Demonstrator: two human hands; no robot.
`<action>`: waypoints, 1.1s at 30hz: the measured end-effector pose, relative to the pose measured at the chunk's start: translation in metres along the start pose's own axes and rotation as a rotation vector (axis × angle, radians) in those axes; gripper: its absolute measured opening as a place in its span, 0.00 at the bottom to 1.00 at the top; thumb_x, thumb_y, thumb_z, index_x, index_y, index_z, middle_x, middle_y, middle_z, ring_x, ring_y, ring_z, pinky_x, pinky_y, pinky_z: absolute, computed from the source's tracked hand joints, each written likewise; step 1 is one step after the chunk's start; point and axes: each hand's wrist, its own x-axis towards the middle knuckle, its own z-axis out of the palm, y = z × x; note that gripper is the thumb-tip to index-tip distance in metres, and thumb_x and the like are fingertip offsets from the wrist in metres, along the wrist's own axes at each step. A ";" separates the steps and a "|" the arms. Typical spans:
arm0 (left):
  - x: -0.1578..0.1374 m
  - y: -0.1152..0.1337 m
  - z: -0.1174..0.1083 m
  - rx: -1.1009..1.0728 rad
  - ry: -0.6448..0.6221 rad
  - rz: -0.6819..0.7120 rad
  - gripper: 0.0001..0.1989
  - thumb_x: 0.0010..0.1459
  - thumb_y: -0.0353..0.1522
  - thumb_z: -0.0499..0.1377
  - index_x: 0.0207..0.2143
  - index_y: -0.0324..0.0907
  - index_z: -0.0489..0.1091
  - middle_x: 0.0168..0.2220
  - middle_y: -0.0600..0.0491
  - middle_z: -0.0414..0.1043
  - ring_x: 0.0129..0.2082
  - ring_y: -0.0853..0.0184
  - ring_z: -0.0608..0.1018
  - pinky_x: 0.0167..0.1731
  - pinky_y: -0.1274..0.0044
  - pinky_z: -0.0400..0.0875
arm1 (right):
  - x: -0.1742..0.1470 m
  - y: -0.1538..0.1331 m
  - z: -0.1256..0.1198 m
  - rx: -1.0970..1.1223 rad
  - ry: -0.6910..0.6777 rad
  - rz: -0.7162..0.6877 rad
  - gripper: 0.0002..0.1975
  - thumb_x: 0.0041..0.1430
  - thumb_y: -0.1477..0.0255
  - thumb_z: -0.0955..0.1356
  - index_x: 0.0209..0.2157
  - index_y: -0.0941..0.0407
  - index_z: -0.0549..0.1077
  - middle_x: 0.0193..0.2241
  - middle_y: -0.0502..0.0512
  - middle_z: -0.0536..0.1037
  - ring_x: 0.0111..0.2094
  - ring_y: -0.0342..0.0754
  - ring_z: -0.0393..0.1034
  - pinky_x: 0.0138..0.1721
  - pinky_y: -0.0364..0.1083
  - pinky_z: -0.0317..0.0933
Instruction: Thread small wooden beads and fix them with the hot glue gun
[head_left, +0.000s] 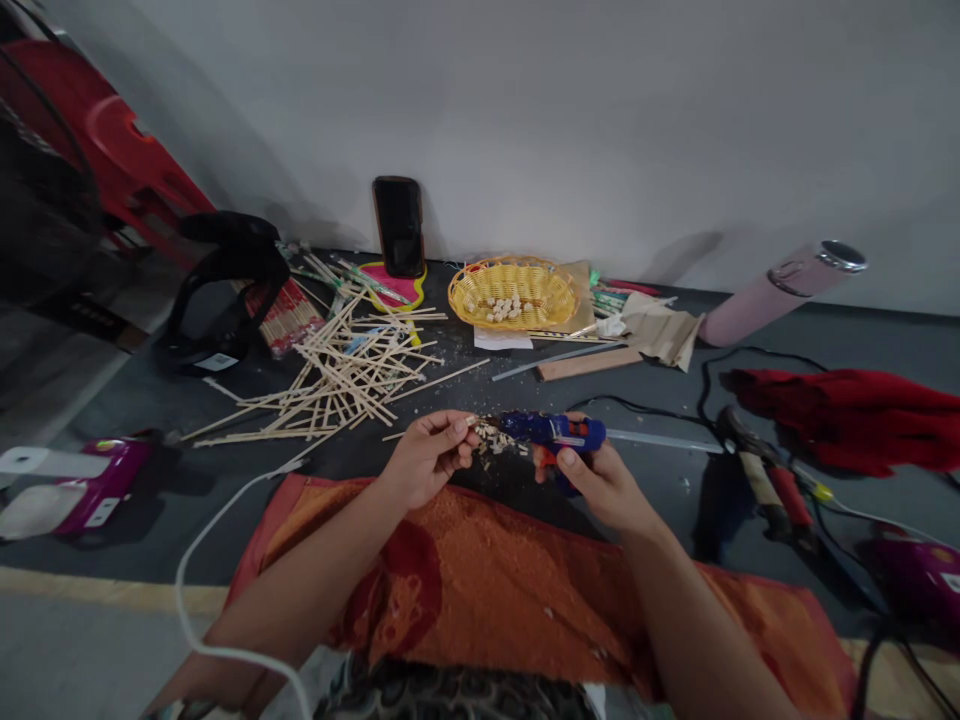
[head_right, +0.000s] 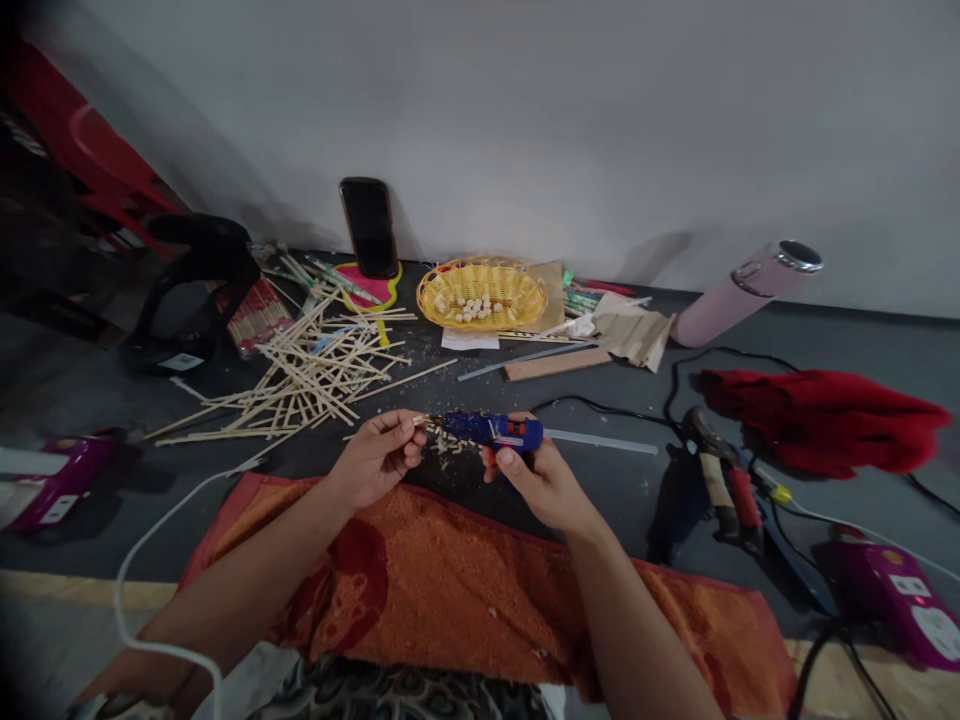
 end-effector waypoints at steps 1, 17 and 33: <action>0.000 0.000 -0.001 0.002 -0.004 0.000 0.10 0.49 0.31 0.66 0.33 0.35 0.73 0.25 0.53 0.72 0.19 0.78 0.71 0.21 0.85 0.67 | 0.000 0.000 0.000 -0.007 -0.006 0.001 0.14 0.60 0.60 0.63 0.42 0.54 0.61 0.32 0.53 0.71 0.28 0.46 0.68 0.33 0.47 0.64; 0.000 -0.002 -0.002 0.015 -0.016 0.000 0.10 0.49 0.32 0.65 0.32 0.34 0.72 0.25 0.52 0.73 0.19 0.77 0.71 0.20 0.84 0.67 | -0.001 0.006 0.000 -0.038 0.009 -0.005 0.15 0.60 0.60 0.64 0.44 0.53 0.59 0.31 0.52 0.71 0.27 0.44 0.62 0.31 0.44 0.58; 0.000 -0.001 0.000 0.022 -0.017 -0.010 0.10 0.47 0.32 0.66 0.29 0.34 0.72 0.23 0.52 0.73 0.17 0.78 0.70 0.19 0.85 0.66 | -0.001 0.004 -0.004 -0.092 0.046 -0.014 0.14 0.59 0.60 0.65 0.43 0.53 0.62 0.32 0.53 0.73 0.31 0.46 0.66 0.32 0.44 0.60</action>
